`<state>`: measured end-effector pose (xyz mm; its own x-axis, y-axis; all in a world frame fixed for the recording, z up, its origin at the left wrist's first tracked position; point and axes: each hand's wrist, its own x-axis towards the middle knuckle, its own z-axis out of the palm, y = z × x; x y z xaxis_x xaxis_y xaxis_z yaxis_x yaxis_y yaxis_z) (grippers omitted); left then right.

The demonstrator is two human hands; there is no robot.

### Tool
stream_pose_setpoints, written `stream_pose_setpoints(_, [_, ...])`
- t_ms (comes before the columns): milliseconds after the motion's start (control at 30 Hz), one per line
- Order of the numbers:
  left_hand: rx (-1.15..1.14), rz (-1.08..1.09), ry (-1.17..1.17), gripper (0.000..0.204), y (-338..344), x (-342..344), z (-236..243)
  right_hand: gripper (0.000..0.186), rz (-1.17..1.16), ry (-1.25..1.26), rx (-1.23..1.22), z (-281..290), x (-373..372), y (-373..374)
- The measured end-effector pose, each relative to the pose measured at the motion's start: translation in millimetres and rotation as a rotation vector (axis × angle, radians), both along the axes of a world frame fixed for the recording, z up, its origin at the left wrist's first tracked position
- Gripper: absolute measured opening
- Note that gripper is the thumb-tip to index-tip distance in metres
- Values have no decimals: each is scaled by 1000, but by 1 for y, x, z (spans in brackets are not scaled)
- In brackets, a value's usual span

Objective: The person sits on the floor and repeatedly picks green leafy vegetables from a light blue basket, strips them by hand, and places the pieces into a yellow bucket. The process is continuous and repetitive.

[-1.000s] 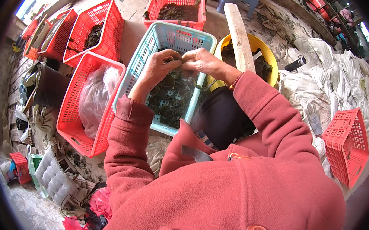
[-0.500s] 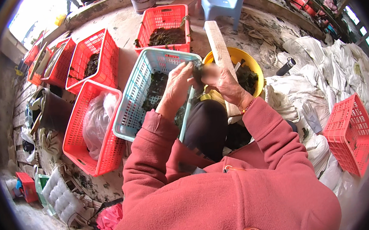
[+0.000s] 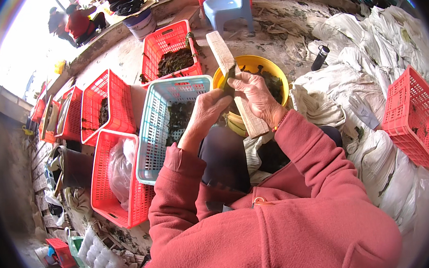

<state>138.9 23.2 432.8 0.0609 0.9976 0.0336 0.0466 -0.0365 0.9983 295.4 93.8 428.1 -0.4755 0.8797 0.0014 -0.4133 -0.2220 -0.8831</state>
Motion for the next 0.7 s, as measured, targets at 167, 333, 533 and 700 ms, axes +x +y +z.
stream_pose_setpoints(167, [43,50,-22,22,9,10,-7,13,-190,-57,108,1,25,12])
stream_pose_setpoints(333, [162,66,317,27,21,13,-21,14,-221,-98,197,-9,51,22])
stream_pose_setpoints(533, [500,55,979,7,34,18,-39,11,-394,-490,613,-33,72,38])
stream_pose_setpoints(700, [393,318,1155,12,39,24,-46,12,-149,-387,386,-27,88,27])
